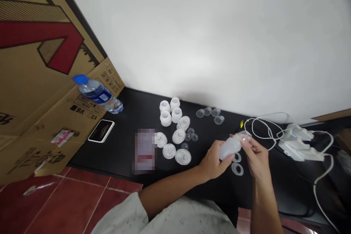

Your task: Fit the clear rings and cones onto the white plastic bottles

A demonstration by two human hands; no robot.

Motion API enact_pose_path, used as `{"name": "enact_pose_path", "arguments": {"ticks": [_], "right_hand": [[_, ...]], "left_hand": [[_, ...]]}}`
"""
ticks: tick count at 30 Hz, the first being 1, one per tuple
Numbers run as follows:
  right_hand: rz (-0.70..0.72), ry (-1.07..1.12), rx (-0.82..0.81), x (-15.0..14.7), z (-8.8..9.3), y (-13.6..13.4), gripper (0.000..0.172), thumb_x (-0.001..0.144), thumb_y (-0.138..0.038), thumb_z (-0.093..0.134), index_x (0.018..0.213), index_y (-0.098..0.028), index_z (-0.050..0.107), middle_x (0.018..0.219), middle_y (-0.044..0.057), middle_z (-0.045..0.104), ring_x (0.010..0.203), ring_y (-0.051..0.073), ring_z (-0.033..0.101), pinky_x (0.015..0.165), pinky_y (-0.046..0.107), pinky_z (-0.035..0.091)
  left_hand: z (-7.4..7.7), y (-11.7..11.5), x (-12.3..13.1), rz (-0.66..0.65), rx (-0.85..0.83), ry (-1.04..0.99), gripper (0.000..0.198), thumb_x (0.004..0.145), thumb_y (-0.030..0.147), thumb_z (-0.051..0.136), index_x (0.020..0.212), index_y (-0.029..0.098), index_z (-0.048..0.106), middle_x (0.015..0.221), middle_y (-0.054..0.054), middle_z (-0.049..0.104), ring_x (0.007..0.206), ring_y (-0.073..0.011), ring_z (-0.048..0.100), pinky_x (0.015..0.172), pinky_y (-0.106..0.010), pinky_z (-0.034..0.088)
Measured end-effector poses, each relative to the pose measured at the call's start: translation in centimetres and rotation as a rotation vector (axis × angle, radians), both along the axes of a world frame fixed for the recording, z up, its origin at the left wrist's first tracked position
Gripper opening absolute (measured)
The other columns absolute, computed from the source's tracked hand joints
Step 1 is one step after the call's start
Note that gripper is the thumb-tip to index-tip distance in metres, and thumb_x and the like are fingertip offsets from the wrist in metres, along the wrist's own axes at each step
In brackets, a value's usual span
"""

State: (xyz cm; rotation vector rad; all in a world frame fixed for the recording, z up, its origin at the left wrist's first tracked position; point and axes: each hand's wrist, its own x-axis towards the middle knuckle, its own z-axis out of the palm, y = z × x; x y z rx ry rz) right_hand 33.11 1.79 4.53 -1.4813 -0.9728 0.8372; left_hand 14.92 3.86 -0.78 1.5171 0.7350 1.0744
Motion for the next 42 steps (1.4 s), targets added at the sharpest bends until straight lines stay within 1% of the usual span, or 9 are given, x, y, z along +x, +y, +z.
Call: {"name": "enact_pose_path", "arguments": {"ticks": [3,6,9,12,18,29,36,39,42], "right_hand": [[-0.077,0.017,0.011,-1.5,0.9,-1.1,0.039,0.093,-0.050,0.086,0.124,-0.027,0.085,0.122,0.012,0.086,0.115,0.039,0.082,0.095,0.050,0.068],[-0.046,0.126,0.033,-2.8,1.4,-1.0,0.042,0.096,-0.056,0.080,0.125,-0.025,0.083,0.127,0.015,0.084,0.117,0.038,0.081,0.094,0.050,0.068],[-0.037,0.176,0.067,-3.7,1.5,0.2,0.041,0.096,-0.060,0.079,0.117,-0.025,0.084,0.118,0.015,0.086,0.108,0.036,0.083,0.090,0.048,0.068],[-0.136,0.170,0.106,-4.3,1.7,1.6,0.035,0.099,-0.060,0.076,0.108,-0.027,0.082,0.105,0.011,0.087,0.097,0.032,0.084,0.082,0.044,0.069],[-0.124,0.160,0.086,-4.9,2.6,2.2,0.033,0.097,-0.059,0.079,0.107,-0.028,0.083,0.109,0.009,0.086,0.102,0.030,0.082,0.085,0.041,0.068],[-0.085,0.229,0.029,-5.1,1.2,1.6,0.038,0.092,-0.062,0.084,0.103,-0.026,0.084,0.103,0.010,0.087,0.095,0.031,0.083,0.075,0.041,0.069],[-0.109,0.262,0.006,-5.6,0.6,1.3,0.041,0.089,-0.062,0.087,0.099,-0.023,0.081,0.097,0.008,0.086,0.090,0.029,0.083,0.074,0.037,0.067],[-0.188,0.238,0.044,-6.0,0.3,1.5,0.039,0.086,-0.058,0.091,0.096,-0.024,0.076,0.096,0.007,0.086,0.090,0.028,0.083,0.077,0.036,0.067],[-0.279,0.235,0.068,-6.5,0.1,1.7,0.042,0.083,-0.055,0.095,0.100,-0.024,0.072,0.095,0.006,0.086,0.088,0.028,0.084,0.077,0.037,0.067]], "left_hand": [[0.1,0.0,0.0,-0.009,0.057,-0.020,0.048,0.099,0.040,0.075,0.139,0.020,0.056,0.127,-0.015,0.071,0.116,-0.0318,0.072,0.101,-0.046,0.059],[0.4,-0.1,-0.3,-0.019,-0.008,-0.037,0.047,0.097,0.043,0.077,0.135,0.021,0.059,0.121,-0.012,0.075,0.102,-0.0275,0.074,0.090,-0.039,0.060],[0.7,-0.2,-0.5,-0.002,-0.087,-0.039,0.040,0.099,0.046,0.075,0.127,0.022,0.062,0.108,-0.007,0.077,0.085,-0.0224,0.071,0.078,-0.034,0.057],[0.6,-0.2,-0.6,0.034,-0.111,-0.052,0.035,0.100,0.046,0.074,0.124,0.021,0.064,0.104,-0.006,0.076,0.084,-0.0215,0.069,0.078,-0.033,0.055],[0.7,0.0,-0.4,0.078,-0.175,-0.088,0.034,0.101,0.048,0.072,0.120,0.021,0.065,0.098,-0.004,0.074,0.080,-0.0205,0.067,0.074,-0.031,0.051],[0.5,0.0,-0.3,0.032,-0.164,-0.071,0.031,0.104,0.046,0.068,0.121,0.020,0.062,0.096,-0.003,0.073,0.077,-0.0188,0.065,0.071,-0.030,0.049],[-0.1,-0.1,-0.3,0.067,-0.061,-0.004,0.026,0.105,0.039,0.066,0.122,0.021,0.059,0.108,-0.008,0.076,0.092,-0.0240,0.074,0.082,-0.035,0.058],[-0.3,0.1,-0.4,0.101,0.052,0.053,0.036,0.104,0.037,0.069,0.135,0.023,0.057,0.125,-0.011,0.075,0.113,-0.0294,0.076,0.097,-0.042,0.060],[-0.4,0.4,-0.4,0.121,0.119,0.095,0.043,0.104,0.038,0.071,0.140,0.024,0.054,0.131,-0.013,0.074,0.121,-0.0317,0.075,0.102,-0.046,0.060]]}}
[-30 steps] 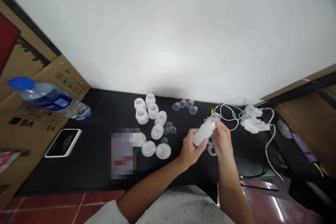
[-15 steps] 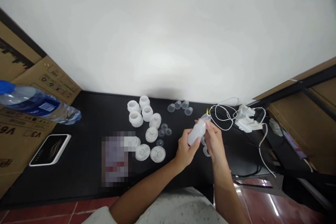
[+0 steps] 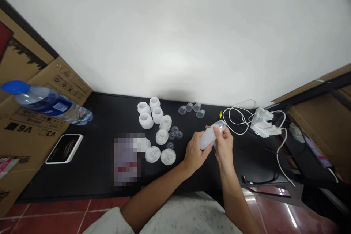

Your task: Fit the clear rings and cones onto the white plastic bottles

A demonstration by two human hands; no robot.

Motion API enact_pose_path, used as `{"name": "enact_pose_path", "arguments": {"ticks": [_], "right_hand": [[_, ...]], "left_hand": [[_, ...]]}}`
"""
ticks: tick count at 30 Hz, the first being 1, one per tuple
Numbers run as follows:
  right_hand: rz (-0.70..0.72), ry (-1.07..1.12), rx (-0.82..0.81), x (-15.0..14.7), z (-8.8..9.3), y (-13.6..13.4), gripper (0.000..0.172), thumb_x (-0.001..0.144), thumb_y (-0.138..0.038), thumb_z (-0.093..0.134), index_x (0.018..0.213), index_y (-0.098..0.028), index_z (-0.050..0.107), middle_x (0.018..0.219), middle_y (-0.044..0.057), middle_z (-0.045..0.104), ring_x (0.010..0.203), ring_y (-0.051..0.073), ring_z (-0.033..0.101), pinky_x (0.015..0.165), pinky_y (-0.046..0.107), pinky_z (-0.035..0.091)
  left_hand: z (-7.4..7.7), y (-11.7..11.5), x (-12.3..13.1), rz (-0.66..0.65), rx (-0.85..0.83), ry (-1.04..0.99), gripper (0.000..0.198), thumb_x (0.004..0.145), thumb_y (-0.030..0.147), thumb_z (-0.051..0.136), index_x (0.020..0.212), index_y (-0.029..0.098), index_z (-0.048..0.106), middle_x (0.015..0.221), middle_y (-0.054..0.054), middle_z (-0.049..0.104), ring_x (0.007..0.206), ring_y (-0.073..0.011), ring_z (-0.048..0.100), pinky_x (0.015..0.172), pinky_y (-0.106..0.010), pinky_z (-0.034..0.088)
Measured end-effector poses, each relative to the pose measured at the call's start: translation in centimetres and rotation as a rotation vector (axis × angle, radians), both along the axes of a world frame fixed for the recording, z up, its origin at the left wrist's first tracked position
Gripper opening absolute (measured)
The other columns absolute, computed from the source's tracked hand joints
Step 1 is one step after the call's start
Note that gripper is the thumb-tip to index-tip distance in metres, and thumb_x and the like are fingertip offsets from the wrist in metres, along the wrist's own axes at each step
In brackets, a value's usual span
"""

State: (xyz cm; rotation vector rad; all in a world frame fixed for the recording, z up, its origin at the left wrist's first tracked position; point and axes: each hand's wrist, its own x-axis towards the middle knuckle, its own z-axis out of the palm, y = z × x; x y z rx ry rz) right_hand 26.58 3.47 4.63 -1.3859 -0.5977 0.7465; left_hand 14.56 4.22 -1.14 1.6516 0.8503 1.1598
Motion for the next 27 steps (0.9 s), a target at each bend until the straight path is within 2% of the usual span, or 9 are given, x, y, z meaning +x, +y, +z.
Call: {"name": "enact_pose_path", "arguments": {"ticks": [2,5,8,11,15,18,20,23,27], "right_hand": [[0.032,0.026,0.006,-0.2,0.1,0.1,0.045,0.086,-0.059,0.091,0.109,-0.025,0.072,0.103,0.008,0.086,0.091,0.030,0.084,0.080,0.040,0.068],[0.186,0.109,0.051,-0.3,0.3,0.0,0.055,0.097,-0.069,0.073,0.130,-0.026,0.074,0.132,0.014,0.082,0.109,0.034,0.083,0.092,0.049,0.068],[0.250,0.143,0.082,-0.1,0.4,-0.2,0.051,0.102,-0.064,0.069,0.132,-0.024,0.077,0.145,0.014,0.076,0.120,0.036,0.079,0.100,0.051,0.066],[0.248,0.127,0.076,0.1,0.2,-0.2,0.044,0.097,-0.058,0.078,0.123,-0.023,0.079,0.135,0.014,0.080,0.120,0.037,0.079,0.100,0.051,0.066],[0.274,0.108,0.047,0.6,0.1,0.3,0.046,0.094,-0.063,0.081,0.120,-0.025,0.077,0.126,0.013,0.083,0.117,0.037,0.080,0.096,0.050,0.068],[0.270,0.092,0.077,0.9,0.3,0.9,0.053,0.098,-0.069,0.072,0.128,-0.026,0.075,0.129,0.013,0.082,0.113,0.035,0.081,0.095,0.050,0.068],[0.229,0.077,0.102,0.9,0.6,1.4,0.052,0.100,-0.068,0.071,0.131,-0.027,0.075,0.127,0.012,0.083,0.109,0.033,0.082,0.096,0.049,0.067],[0.207,0.067,0.104,0.8,0.9,1.9,0.045,0.097,-0.062,0.078,0.123,-0.025,0.079,0.121,0.011,0.085,0.107,0.032,0.082,0.097,0.047,0.067],[0.221,0.098,0.085,0.6,0.6,2.0,0.046,0.093,-0.063,0.083,0.117,-0.023,0.081,0.111,0.011,0.086,0.104,0.032,0.084,0.095,0.047,0.068]], "left_hand": [[0.1,0.1,0.0,-0.001,-0.020,-0.005,0.042,0.103,0.039,0.072,0.138,0.024,0.054,0.130,-0.013,0.075,0.120,-0.0320,0.075,0.101,-0.046,0.060],[0.5,0.4,0.0,0.011,-0.091,-0.031,0.040,0.101,0.040,0.075,0.132,0.023,0.056,0.126,-0.012,0.076,0.113,-0.0313,0.077,0.094,-0.043,0.061],[0.8,0.6,-0.2,0.019,-0.137,-0.052,0.039,0.099,0.040,0.076,0.129,0.023,0.058,0.121,-0.011,0.078,0.104,-0.0291,0.078,0.087,-0.040,0.060],[1.0,0.6,-0.4,0.019,-0.150,-0.078,0.036,0.099,0.039,0.076,0.126,0.022,0.059,0.120,-0.011,0.078,0.102,-0.0282,0.077,0.086,-0.038,0.059],[1.2,0.5,-0.4,0.029,-0.167,-0.099,0.033,0.098,0.040,0.075,0.121,0.022,0.060,0.112,-0.010,0.078,0.096,-0.0263,0.077,0.082,-0.036,0.058],[1.2,0.6,-0.2,0.032,-0.189,-0.113,0.033,0.098,0.042,0.076,0.118,0.022,0.061,0.107,-0.008,0.078,0.090,-0.0241,0.075,0.078,-0.033,0.056],[1.1,0.7,-0.2,0.028,-0.206,-0.118,0.032,0.098,0.043,0.076,0.117,0.022,0.062,0.105,-0.007,0.077,0.087,-0.0230,0.073,0.076,-0.032,0.055],[0.9,0.7,-0.1,0.024,-0.219,-0.127,0.031,0.098,0.043,0.076,0.116,0.021,0.063,0.102,-0.006,0.076,0.084,-0.0217,0.071,0.074,-0.031,0.053],[0.7,0.4,-0.1,0.027,-0.248,-0.156,0.031,0.099,0.047,0.075,0.111,0.021,0.063,0.095,-0.004,0.073,0.079,-0.0197,0.067,0.071,-0.030,0.050]]}}
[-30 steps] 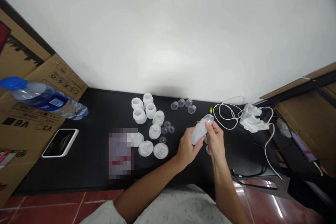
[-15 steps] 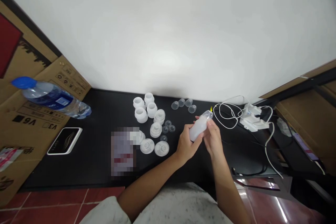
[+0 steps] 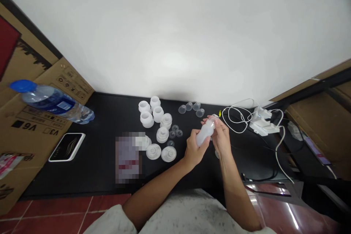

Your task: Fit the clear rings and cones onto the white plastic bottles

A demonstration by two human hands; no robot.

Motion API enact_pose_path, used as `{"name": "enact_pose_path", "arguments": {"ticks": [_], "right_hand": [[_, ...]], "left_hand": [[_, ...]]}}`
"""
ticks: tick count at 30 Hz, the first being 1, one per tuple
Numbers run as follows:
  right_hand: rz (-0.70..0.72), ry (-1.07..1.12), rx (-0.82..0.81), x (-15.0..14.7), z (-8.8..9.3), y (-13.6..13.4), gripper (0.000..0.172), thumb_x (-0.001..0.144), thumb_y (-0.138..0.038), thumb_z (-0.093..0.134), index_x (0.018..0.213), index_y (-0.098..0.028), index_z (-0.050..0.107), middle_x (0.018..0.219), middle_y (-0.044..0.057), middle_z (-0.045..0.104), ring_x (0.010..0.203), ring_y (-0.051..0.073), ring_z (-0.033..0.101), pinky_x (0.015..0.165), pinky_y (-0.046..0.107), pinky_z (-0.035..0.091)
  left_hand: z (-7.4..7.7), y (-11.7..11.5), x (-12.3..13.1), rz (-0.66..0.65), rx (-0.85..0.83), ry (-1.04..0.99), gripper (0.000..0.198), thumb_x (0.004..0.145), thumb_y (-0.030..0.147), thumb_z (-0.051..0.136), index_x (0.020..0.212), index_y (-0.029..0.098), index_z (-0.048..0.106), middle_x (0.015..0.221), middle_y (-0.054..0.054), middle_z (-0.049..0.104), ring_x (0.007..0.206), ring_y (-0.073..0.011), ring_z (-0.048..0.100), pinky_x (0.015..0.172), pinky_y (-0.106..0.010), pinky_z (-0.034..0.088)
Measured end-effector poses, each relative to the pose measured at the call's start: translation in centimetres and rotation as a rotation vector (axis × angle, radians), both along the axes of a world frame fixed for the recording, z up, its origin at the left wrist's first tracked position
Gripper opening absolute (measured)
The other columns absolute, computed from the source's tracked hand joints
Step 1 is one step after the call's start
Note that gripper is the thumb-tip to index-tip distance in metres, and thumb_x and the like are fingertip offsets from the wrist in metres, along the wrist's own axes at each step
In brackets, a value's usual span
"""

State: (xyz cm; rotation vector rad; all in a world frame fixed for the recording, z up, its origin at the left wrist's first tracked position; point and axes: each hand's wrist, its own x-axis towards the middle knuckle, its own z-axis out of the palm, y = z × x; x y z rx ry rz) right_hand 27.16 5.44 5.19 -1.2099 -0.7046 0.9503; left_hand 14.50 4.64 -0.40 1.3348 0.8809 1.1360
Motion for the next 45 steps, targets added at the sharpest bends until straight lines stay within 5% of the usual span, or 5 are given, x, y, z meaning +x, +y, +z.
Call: {"name": "enact_pose_path", "arguments": {"ticks": [14,26,33,38,45], "right_hand": [[0.000,0.070,-0.026,-0.5,-1.3,-0.2,0.055,0.094,-0.072,0.076,0.118,-0.023,0.080,0.105,0.009,0.084,0.100,0.031,0.084,0.090,0.044,0.068],[0.063,-0.330,-0.100,2.1,0.3,-1.4,0.038,0.091,-0.056,0.088,0.112,-0.025,0.084,0.106,0.008,0.084,0.099,0.029,0.079,0.088,0.040,0.064],[0.033,-0.504,-0.059,3.5,4.1,-0.8,0.040,0.088,-0.051,0.091,0.116,-0.023,0.081,0.080,0.001,0.073,0.050,0.013,0.051,0.042,0.026,0.043],[0.031,-0.571,0.037,0.7,6.0,1.9,0.045,0.085,-0.046,0.094,0.123,-0.026,0.080,0.110,0.007,0.078,0.069,0.020,0.067,0.057,0.034,0.061],[0.220,-0.631,0.039,-3.7,1.8,8.3,0.046,0.077,-0.044,0.099,0.117,-0.028,0.082,0.103,0.006,0.077,0.081,0.026,0.069,0.074,0.043,0.064]], "left_hand": [[0.3,-0.3,1.3,-0.284,-0.521,-0.517,0.064,0.089,0.082,0.071,0.090,0.020,0.054,0.070,0.001,0.065,0.042,-0.0066,0.046,0.039,-0.020,0.023],[0.1,0.9,1.9,-0.008,-0.382,-0.411,0.062,0.078,0.055,0.095,0.114,0.021,0.058,0.101,-0.001,0.068,0.064,-0.0093,0.067,0.048,-0.017,0.049],[-0.5,0.6,2.5,-0.042,-0.471,-0.558,0.079,0.081,0.063,0.091,0.135,0.023,0.049,0.126,-0.010,0.067,0.084,-0.0210,0.081,0.063,-0.031,0.067],[-1.6,-0.3,3.1,-0.247,-0.484,-0.388,0.058,0.099,0.074,0.062,0.099,0.016,0.064,0.082,-0.003,0.068,0.051,-0.0121,0.065,0.040,-0.020,0.044],[-2.8,-0.7,3.3,-0.367,-0.356,-0.257,0.042,0.099,0.055,0.068,0.080,0.018,0.063,0.056,0.004,0.058,0.043,-0.0098,0.052,0.047,-0.022,0.038]]}}
